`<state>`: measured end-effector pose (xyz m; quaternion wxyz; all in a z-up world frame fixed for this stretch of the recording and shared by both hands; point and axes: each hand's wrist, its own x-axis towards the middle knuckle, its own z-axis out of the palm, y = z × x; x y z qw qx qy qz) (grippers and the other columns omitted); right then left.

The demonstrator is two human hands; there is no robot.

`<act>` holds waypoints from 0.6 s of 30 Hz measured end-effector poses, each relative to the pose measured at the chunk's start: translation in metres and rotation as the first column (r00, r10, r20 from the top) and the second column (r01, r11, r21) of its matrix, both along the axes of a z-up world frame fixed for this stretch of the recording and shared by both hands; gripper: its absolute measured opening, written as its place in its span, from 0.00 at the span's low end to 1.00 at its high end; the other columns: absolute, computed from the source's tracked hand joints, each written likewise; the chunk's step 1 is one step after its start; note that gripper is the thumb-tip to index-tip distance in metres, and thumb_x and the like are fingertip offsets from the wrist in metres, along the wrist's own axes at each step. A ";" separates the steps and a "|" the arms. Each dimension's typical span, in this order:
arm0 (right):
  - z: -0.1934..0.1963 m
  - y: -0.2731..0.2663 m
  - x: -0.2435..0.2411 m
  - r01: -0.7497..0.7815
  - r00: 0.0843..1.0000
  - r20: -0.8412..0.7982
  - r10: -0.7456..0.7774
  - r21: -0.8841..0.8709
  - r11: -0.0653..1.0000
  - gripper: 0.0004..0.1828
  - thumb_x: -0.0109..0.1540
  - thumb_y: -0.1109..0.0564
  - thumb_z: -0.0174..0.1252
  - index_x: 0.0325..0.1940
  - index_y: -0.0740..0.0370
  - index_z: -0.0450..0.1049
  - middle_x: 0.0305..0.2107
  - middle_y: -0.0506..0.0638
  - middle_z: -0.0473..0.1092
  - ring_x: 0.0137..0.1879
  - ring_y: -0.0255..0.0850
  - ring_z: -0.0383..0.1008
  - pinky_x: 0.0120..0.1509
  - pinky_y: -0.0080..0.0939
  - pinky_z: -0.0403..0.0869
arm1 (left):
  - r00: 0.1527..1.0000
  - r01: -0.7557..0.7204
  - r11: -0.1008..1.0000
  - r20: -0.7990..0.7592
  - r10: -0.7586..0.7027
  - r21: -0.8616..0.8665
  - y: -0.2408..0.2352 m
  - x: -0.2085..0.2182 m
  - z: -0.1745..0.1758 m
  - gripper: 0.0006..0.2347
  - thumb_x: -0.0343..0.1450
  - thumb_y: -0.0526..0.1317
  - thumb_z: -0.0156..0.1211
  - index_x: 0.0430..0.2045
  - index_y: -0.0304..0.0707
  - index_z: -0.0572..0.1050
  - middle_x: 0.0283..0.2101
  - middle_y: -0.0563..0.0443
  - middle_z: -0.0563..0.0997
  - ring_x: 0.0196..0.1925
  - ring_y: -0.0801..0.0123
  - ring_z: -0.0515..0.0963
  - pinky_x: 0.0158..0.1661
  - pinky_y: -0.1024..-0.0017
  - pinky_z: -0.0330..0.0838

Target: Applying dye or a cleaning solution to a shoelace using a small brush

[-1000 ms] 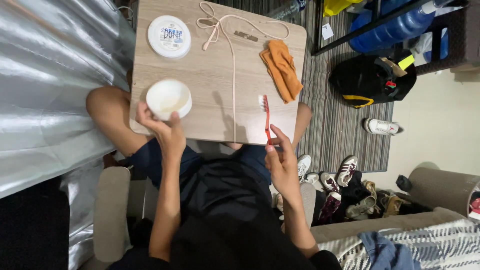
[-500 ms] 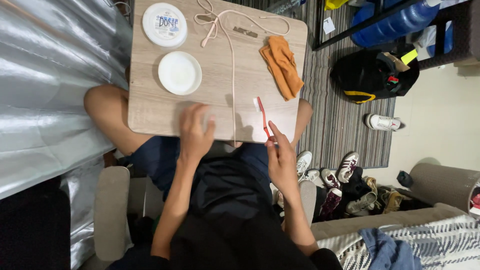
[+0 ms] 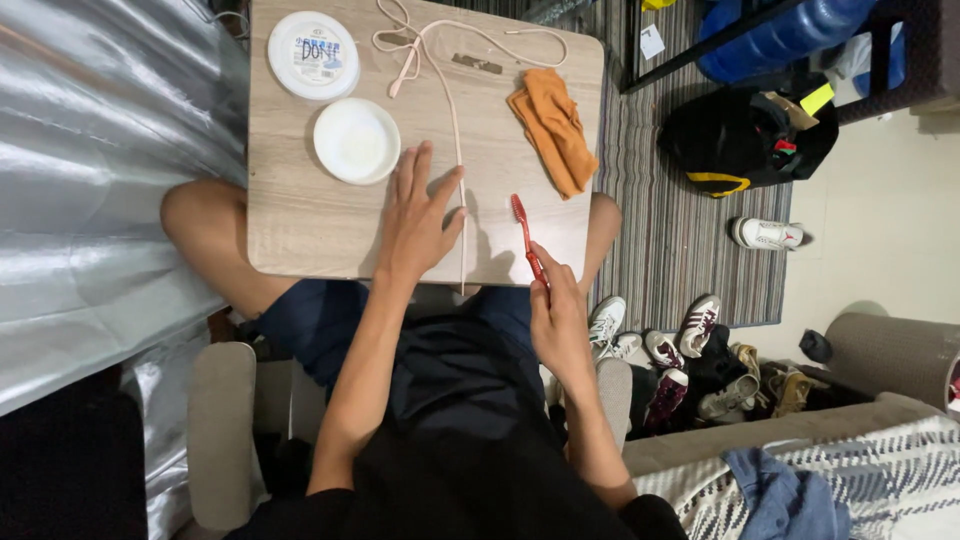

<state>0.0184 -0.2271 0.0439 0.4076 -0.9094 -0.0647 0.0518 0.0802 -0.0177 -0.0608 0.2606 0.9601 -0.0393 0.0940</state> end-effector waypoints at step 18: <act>-0.029 -0.003 0.003 0.005 1.000 -0.014 -0.006 -0.104 0.995 0.24 0.67 0.61 0.52 0.67 0.49 0.73 0.35 0.56 0.71 0.35 0.58 0.76 0.40 0.51 0.74 | 0.999 -0.031 0.996 -0.020 0.029 -0.088 -0.008 0.000 -0.008 0.26 0.71 0.47 0.64 0.63 0.39 0.68 0.70 0.31 0.59 0.74 0.43 0.55 0.68 0.48 0.51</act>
